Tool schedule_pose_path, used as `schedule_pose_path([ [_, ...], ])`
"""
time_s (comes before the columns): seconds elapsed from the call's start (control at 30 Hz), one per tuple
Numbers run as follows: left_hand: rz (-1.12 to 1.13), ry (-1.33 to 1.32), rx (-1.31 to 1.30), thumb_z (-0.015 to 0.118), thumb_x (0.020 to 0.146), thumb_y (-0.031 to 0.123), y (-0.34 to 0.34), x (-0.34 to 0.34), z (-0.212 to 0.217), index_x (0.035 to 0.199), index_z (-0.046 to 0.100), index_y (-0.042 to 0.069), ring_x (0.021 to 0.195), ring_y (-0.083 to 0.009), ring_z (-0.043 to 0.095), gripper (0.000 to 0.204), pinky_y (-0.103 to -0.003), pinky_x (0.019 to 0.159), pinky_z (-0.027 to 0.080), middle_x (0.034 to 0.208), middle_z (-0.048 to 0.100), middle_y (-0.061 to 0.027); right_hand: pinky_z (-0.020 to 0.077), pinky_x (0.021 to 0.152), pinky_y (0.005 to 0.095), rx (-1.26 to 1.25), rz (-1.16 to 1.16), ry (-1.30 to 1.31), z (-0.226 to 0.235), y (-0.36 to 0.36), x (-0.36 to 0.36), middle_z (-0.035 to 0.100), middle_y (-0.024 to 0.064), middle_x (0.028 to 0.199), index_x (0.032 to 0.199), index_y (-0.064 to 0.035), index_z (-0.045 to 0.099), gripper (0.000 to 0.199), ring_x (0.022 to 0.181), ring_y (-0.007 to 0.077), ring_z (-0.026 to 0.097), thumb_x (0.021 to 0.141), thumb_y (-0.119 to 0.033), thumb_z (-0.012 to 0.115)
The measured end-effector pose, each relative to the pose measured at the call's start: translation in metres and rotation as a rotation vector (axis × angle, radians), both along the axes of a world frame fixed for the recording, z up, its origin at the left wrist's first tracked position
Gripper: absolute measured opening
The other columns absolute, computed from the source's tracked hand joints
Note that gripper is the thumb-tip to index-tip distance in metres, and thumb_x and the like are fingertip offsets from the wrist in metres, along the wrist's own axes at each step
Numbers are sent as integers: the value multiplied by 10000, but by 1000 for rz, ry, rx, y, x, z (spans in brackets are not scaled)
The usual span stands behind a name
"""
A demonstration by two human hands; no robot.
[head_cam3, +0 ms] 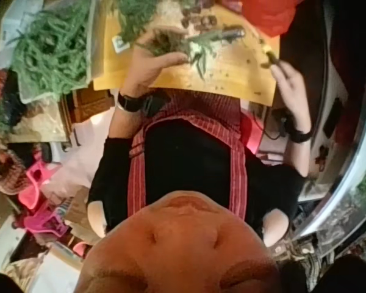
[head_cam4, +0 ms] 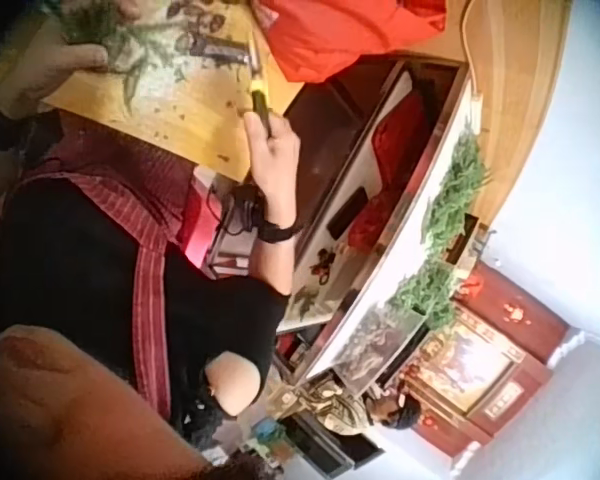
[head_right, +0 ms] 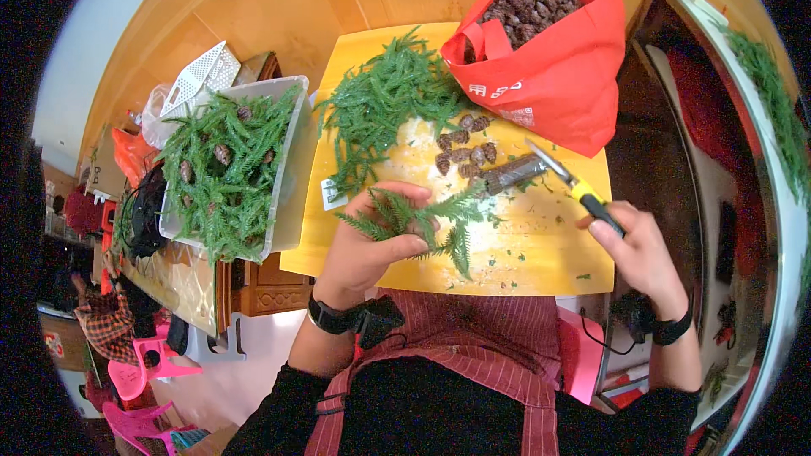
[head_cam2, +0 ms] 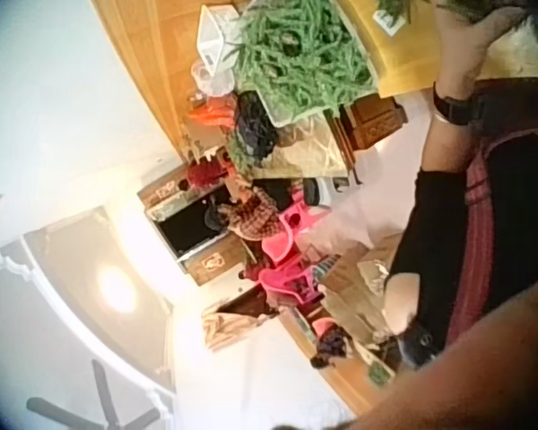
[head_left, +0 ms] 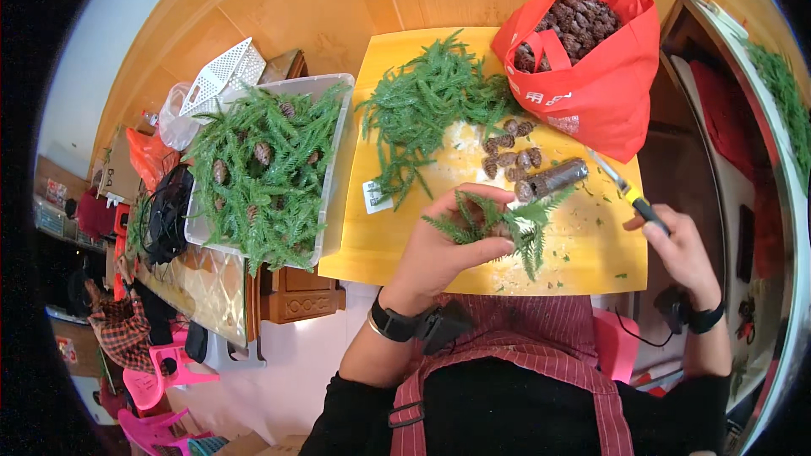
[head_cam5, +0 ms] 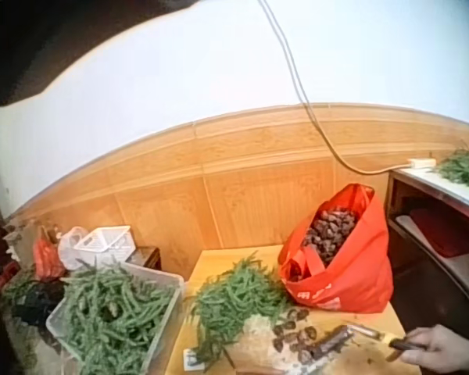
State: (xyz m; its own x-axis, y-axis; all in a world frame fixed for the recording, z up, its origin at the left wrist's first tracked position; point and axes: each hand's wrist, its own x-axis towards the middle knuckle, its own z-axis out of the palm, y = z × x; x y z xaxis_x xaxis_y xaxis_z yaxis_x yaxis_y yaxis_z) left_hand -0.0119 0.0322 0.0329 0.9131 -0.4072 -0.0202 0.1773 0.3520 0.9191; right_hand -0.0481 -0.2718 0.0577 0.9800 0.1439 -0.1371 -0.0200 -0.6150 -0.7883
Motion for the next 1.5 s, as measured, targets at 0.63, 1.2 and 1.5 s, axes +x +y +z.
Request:
schedule_pose_path([
  [0.63, 509, -425, 419, 636, 729, -9, 113, 0, 75, 986, 527, -6, 755, -108, 575, 279, -228, 667, 476, 908, 589, -50, 410, 697, 402, -414, 48, -185, -84, 7, -29, 496, 191, 848, 863, 20, 475, 274, 807, 364, 490, 656, -38, 645],
  [1.2, 1035, -859, 1697, 733, 671, 268, 254, 42, 90, 1227, 370, -8, 936, -274, 504, 719, -348, 830, 418, 1014, 503, -182, 360, 881, 362, -294, 52, -275, -16, 27, -18, 491, 191, 1041, 898, -2, 450, 280, 1022, 348, 471, 653, 22, 585],
  [1.5, 1021, -789, 798, 484, 869, 71, 190, 3, 120, 1113, 496, 4, 609, -75, 526, 254, -200, 611, 434, 652, 520, 4, 428, 759, 355, -171, 69, -359, -1, 56, -8, 574, 163, 891, 786, 21, 521, 105, 845, 320, 552, 704, 20, 586],
])
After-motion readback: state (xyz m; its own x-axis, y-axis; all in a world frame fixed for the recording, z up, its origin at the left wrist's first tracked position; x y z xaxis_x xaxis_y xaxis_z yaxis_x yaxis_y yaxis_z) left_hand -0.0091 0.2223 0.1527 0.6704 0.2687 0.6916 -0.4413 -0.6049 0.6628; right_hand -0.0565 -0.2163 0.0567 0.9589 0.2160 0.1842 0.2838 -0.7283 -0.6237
